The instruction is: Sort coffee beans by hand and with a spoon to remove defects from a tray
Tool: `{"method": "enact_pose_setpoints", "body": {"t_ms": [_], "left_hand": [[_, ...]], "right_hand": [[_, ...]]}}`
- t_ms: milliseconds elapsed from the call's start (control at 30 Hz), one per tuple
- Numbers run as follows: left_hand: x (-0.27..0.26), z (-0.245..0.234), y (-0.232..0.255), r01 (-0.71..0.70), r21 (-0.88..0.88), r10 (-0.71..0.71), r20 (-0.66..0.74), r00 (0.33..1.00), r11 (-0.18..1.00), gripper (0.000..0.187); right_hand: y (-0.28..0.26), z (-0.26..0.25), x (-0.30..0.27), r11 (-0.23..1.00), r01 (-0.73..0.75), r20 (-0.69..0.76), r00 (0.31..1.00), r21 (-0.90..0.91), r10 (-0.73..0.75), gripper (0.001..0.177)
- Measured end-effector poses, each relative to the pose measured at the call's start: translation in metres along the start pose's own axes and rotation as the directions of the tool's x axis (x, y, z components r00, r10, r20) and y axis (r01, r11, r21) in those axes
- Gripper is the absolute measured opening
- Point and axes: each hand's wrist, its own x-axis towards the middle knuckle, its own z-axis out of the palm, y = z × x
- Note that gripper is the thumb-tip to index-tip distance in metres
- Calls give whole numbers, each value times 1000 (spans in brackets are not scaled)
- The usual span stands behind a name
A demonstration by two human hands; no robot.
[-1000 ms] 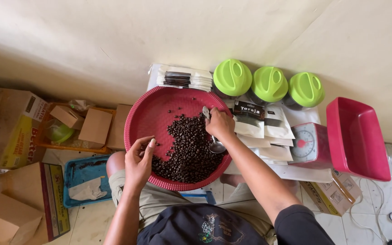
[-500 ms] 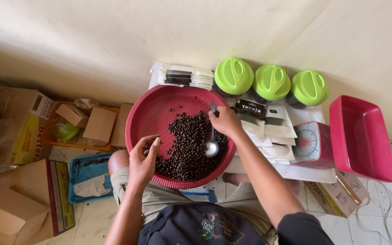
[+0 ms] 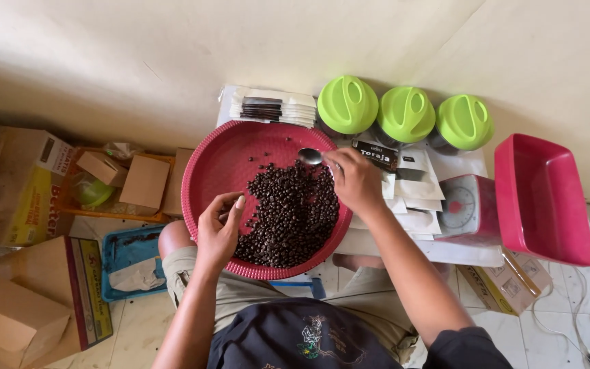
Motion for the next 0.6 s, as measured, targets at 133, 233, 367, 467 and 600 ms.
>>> {"method": "enact_pose_setpoints", "body": {"t_ms": [133, 233, 367, 467, 600], "left_hand": [[-1, -5, -2, 8, 6, -8, -8, 1000, 1000, 24], [0, -11, -10, 16, 19, -15, -33, 999, 1000, 23], [4, -14, -21, 6, 50, -4, -28, 1000, 999, 23], [7, -11, -20, 1, 44, 0, -21, 1000, 999, 22], [5, 1, -2, -2, 22, 2, -12, 1000, 1000, 22]], "right_hand": [[-5, 27, -28, 1000, 30, 21, 999, -5, -30, 21], [-24, 30, -52, 999, 34, 39, 999, 41, -36, 20], [-47, 16, -70, 986, 135, 43, 989, 102, -140, 16], [-34, 19, -65, 979, 174, 3, 985, 105, -175, 16], [0, 44, -33, 992, 126, -115, 986, 6, -124, 18]]}}
